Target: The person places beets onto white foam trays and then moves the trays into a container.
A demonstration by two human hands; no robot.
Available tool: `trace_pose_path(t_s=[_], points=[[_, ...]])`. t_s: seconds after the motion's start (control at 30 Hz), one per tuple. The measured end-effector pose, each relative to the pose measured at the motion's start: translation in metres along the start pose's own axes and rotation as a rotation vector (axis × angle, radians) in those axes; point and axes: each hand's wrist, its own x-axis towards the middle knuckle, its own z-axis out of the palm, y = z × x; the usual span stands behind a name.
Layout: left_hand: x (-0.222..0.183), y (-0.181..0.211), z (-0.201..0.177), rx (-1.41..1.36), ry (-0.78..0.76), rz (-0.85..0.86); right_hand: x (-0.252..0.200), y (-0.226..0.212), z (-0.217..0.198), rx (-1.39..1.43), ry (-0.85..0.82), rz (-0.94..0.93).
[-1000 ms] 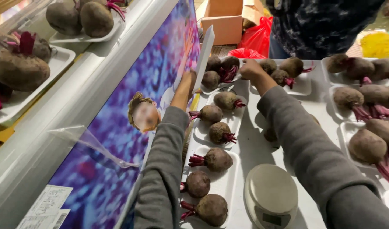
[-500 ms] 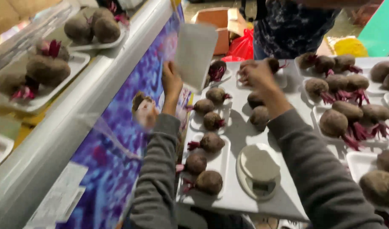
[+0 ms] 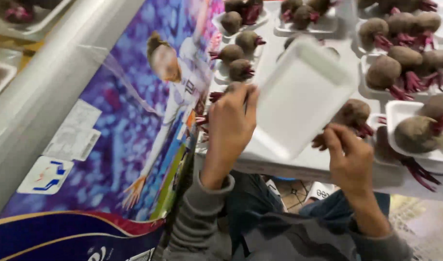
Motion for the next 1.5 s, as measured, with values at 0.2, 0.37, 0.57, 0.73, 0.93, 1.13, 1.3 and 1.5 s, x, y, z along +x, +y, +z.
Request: trace_pose_path(t_s=[0.2,0.37,0.57,0.73,0.93,1.13,1.3,1.5], points=[[0.009,-0.044,0.08,0.176,-0.249,0.094,-0.056,0.066,-0.005,0.138,0.173,0.156],[0.063,-0.085,0.139,0.32,-0.391,0.224,-0.054,0.053,-0.004,0.317,0.267,0.234],[0.059,-0.078,0.142,0.413,-0.409,0.225,-0.03,0.059,0.001,0.015,0.073,0.097],[0.009,-0.026,0.098,0.137,-0.399,0.457,-0.021,0.066,0.011,-0.047,0.108,0.044],[-0.043,-0.048,0.115,0.036,-0.404,0.436,-0.027,0.056,0.007,-0.086,0.217,0.0],[-0.035,-0.045,0.112,0.148,-0.321,0.538,-0.08,0.074,-0.033,-0.19,0.36,-0.166],[-0.039,-0.052,0.121,0.221,-0.263,0.568,-0.14,0.155,-0.128,-0.22,0.512,-0.365],[-0.084,-0.087,0.138,0.311,-0.076,0.623,-0.102,0.164,-0.283,-0.697,0.906,0.008]])
